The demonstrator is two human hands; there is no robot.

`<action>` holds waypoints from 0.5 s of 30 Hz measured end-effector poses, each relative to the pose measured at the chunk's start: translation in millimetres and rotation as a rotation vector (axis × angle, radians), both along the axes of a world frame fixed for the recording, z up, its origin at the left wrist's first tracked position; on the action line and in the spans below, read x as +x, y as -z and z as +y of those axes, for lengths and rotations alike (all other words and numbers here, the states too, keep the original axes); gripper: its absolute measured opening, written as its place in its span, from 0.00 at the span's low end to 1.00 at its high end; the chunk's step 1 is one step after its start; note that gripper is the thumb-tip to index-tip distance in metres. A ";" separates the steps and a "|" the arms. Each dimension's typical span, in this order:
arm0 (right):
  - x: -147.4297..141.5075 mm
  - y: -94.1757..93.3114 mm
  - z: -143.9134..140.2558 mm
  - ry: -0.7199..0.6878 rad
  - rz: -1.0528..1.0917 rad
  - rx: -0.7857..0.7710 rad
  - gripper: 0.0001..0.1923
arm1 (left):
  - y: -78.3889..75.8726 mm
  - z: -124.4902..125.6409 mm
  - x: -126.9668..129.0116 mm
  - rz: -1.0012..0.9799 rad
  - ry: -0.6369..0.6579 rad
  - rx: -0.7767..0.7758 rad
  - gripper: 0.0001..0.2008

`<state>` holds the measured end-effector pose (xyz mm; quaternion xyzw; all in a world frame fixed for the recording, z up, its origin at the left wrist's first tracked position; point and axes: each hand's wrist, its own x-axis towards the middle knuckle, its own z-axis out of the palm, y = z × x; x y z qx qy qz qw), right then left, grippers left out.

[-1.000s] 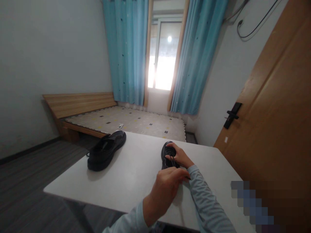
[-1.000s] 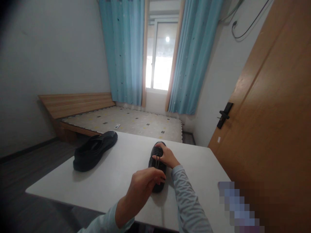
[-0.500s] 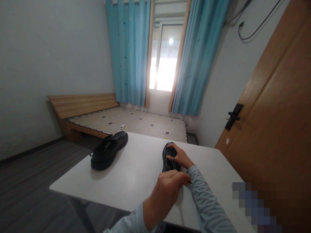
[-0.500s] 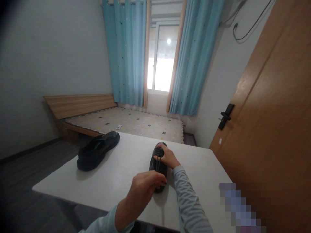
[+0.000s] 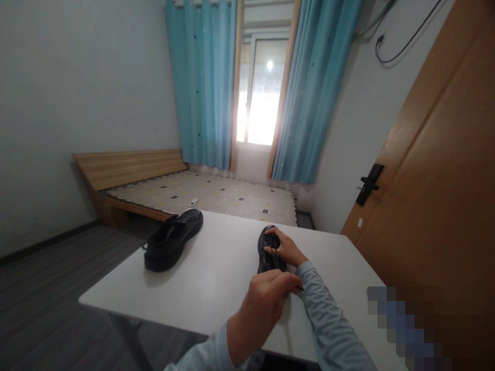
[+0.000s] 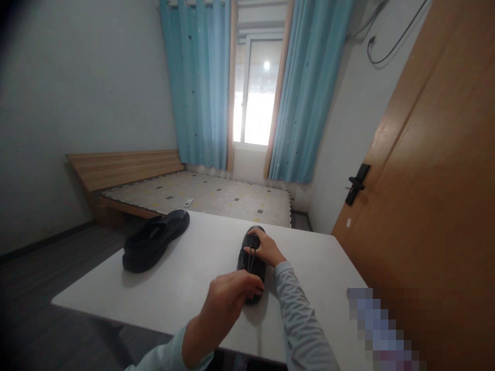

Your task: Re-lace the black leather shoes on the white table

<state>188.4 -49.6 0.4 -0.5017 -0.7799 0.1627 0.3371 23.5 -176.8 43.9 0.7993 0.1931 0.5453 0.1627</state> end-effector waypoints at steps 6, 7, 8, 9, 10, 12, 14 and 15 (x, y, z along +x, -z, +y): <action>0.6 0.7 0.3 -0.008 0.023 -0.007 0.25 | -1.7 3.2 -1.8 0.025 0.028 -0.048 0.14; 0.6 0.9 0.8 -0.010 0.027 -0.007 0.26 | -2.2 4.6 -2.2 0.030 0.029 -0.065 0.13; 0.5 1.2 1.3 -0.012 0.030 -0.007 0.26 | -2.9 5.9 -2.7 0.035 0.026 -0.088 0.13; 0.5 1.4 1.7 -0.015 0.033 -0.007 0.26 | -3.8 7.1 -3.3 0.037 0.018 -0.112 0.12; 0.3 1.5 1.9 -0.018 0.037 -0.007 0.26 | -5.0 8.1 -3.8 0.039 0.007 -0.136 0.12; -0.2 1.2 1.3 -0.016 0.045 -0.009 0.26 | -8.4 9.4 -4.8 0.048 -0.010 -0.179 0.11; -1.0 -0.3 -0.8 -0.007 0.057 -0.006 0.24 | -13.3 10.3 -5.4 0.058 -0.016 -0.198 0.10; -1.4 -1.4 -2.2 -0.003 0.063 -0.003 0.24 | -16.1 10.9 -5.4 0.061 -0.016 -0.206 0.10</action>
